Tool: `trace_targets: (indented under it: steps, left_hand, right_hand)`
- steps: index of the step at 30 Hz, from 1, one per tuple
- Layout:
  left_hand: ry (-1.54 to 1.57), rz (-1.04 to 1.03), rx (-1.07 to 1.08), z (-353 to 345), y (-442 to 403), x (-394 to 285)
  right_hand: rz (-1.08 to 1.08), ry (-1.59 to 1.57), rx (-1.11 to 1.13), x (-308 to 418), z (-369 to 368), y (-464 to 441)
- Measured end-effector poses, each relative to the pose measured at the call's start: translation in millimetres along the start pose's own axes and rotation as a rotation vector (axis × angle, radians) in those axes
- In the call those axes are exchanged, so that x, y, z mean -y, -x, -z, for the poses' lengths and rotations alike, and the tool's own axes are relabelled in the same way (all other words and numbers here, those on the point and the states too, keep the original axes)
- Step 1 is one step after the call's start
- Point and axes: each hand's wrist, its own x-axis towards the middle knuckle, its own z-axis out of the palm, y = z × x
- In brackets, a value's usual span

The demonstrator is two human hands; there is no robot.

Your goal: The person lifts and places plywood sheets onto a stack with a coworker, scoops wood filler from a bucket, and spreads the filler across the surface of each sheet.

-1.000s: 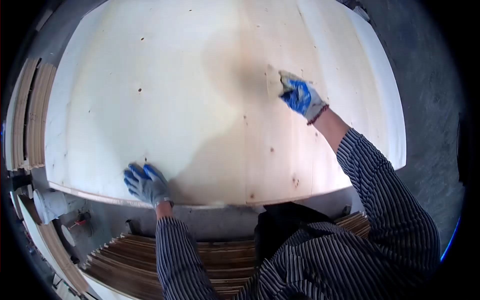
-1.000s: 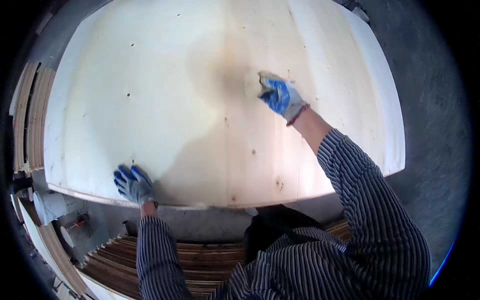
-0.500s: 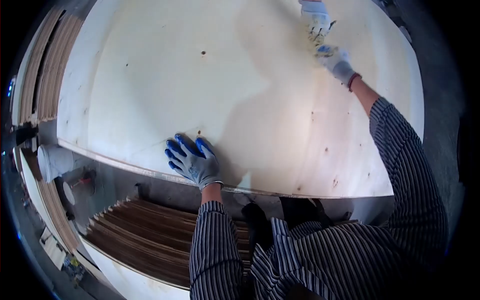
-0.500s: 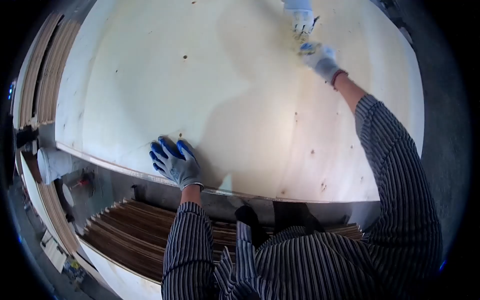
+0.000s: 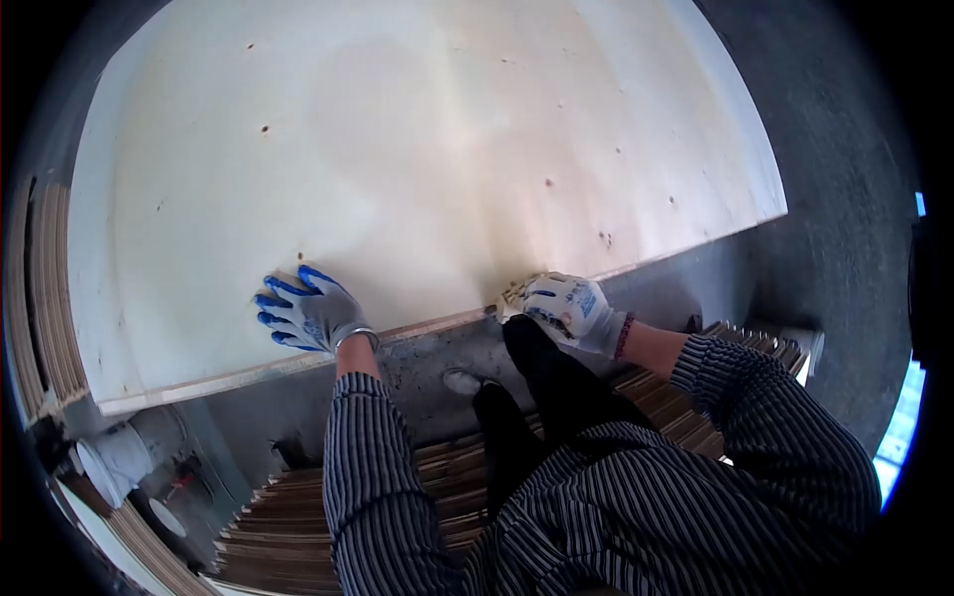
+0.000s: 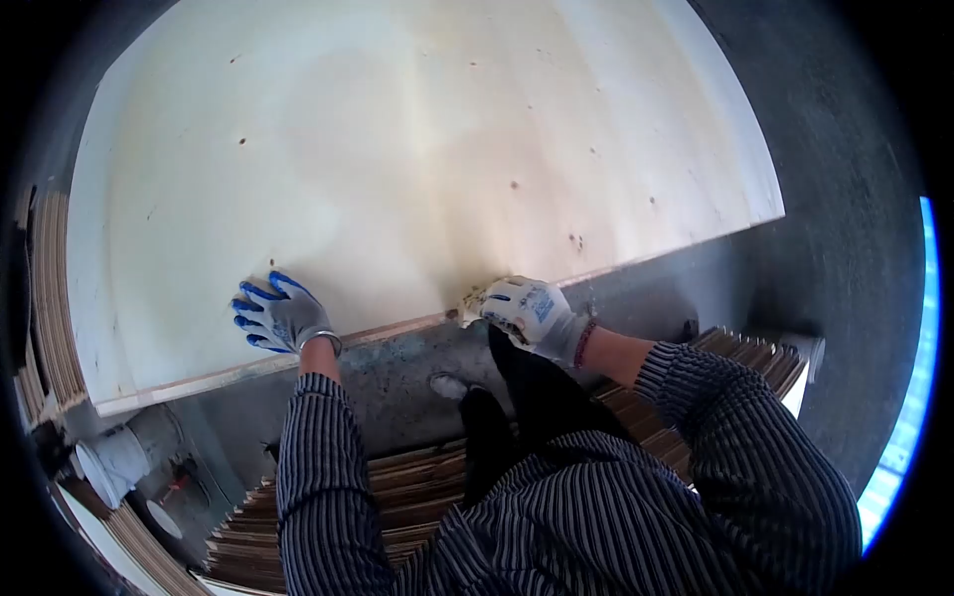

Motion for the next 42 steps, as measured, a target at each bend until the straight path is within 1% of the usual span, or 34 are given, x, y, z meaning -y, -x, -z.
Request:
trace_targets:
  steps: [2,3,5,8,9,10,11,13,15,16,17,19,20,22,23,25,26,27,28,29,31,32,33,34,35,37,38,39,41,42]
  left_hand:
    - [-0.038,-0.008,-0.075,-9.0,-0.6,0.4]
    - [-0.023,-0.028,-0.077,-9.6,-1.4,0.5]
    - [-0.087,-0.025,-0.060,-10.2,-2.2,2.3]
    - [-0.131,-0.017,-0.040,-10.1,-4.6,2.0]
    - [-0.158,-0.012,-0.041,-11.0,-3.0,1.7]
    - [-0.198,-0.016,-0.051,-9.6,-2.0,0.4]
    - [-0.200,-0.031,-0.052,-7.9,-1.7,-0.8]
    - [-0.215,-0.018,-0.056,-5.0,0.1,-1.6]
    - [-0.233,-0.027,-0.026,-8.5,-0.7,1.9]
    - [-0.223,-0.032,-0.080,-13.4,0.2,3.8]
    - [-0.211,-0.036,-0.134,-17.1,-1.4,5.2]
    - [-0.203,-0.037,-0.126,-20.6,-4.8,6.0]
    - [-0.195,-0.030,-0.109,-19.6,-4.8,7.5]
    - [-0.174,-0.024,-0.103,-15.0,-2.8,5.9]
    - [-0.177,-0.031,-0.104,-15.1,-1.7,5.6]
    - [-0.160,-0.027,-0.120,-16.6,-2.3,6.7]
    - [-0.159,-0.032,-0.119,-16.1,-2.3,5.8]
    - [-0.174,-0.036,-0.112,-15.3,-1.8,5.3]
    - [-0.188,-0.036,-0.105,-14.6,-1.5,5.0]
    - [-0.183,-0.033,-0.103,-13.1,-0.1,3.4]
    - [-0.206,-0.010,-0.058,-11.2,-0.6,1.3]
    - [-0.250,-0.013,-0.077,-22.0,-3.3,6.3]
    - [-0.240,-0.004,-0.078,-36.2,-4.0,10.0]
    - [-0.276,-0.036,-0.130,-50.3,-3.3,13.7]
    - [-0.320,-0.064,-0.184,-54.6,-6.2,18.4]
    - [-0.193,-0.103,-0.147,-36.1,-3.3,14.3]
    - [-0.052,-0.200,-0.077,-6.2,0.1,18.7]
    - [0.089,-0.296,-0.009,19.6,-2.3,29.5]
    - [0.555,-0.501,0.222,28.4,-28.6,80.5]
    - [0.837,-0.468,0.303,37.3,-38.9,110.6]
  right_hand:
    - [-0.065,-0.052,0.013,6.7,4.8,8.6]
    - [-0.083,-0.044,-0.004,3.5,6.2,13.1]
    - [-0.486,-0.596,-0.161,-9.3,11.6,18.5]
    - [-0.684,-1.229,-0.633,-34.9,56.1,28.6]
    - [-0.689,-1.392,-0.724,-49.3,70.7,35.7]
    - [-0.760,-1.603,-0.774,-59.3,93.1,37.5]
    - [-0.690,-1.639,-0.793,-79.6,94.8,48.8]
    - [-0.616,-1.768,-0.792,-124.4,96.3,58.5]
    - [-0.917,-1.197,-0.896,-178.0,84.1,69.3]
    - [-0.867,-0.968,-0.991,-231.2,53.4,81.7]
    - [-0.771,-0.732,-0.970,-240.9,57.2,75.5]
    - [-0.890,-0.308,-0.758,-216.7,81.9,39.9]
    - [-0.906,-0.320,-0.748,-210.1,84.9,37.1]
    - [-0.693,-0.133,-0.528,-208.6,89.5,34.1]
    - [-0.700,-0.137,-0.530,-209.0,87.1,40.9]
    - [-0.631,-0.184,-0.376,-204.2,82.4,62.9]
    - [-0.520,-0.196,-0.337,-192.2,82.6,73.6]
    - [-0.549,-0.218,-0.294,-180.5,76.6,85.6]
    - [-0.460,-0.130,-0.303,-170.5,68.9,99.6]
    - [-0.454,-0.168,-0.330,-155.5,61.9,108.2]
    - [-0.661,-0.320,-0.269,-116.2,64.8,109.5]
    - [-0.655,-0.312,-0.271,-105.7,58.6,111.6]
    - [-0.707,-0.411,-0.308,-99.0,48.5,114.2]
    - [-0.755,-0.511,-0.342,-89.9,38.2,112.9]
    - [-0.738,-0.507,-0.338,-76.4,26.6,106.8]
    - [-0.820,-0.871,-0.536,-48.2,4.1,76.7]
    - [-0.807,-0.944,-0.634,-29.1,-1.8,48.9]
    - [-0.770,-0.952,-0.607,-14.6,-3.5,19.9]
    - [-0.680,-1.243,-0.662,18.4,-2.3,-40.6]
    - [-0.619,-1.246,-0.728,39.6,-4.1,-74.1]
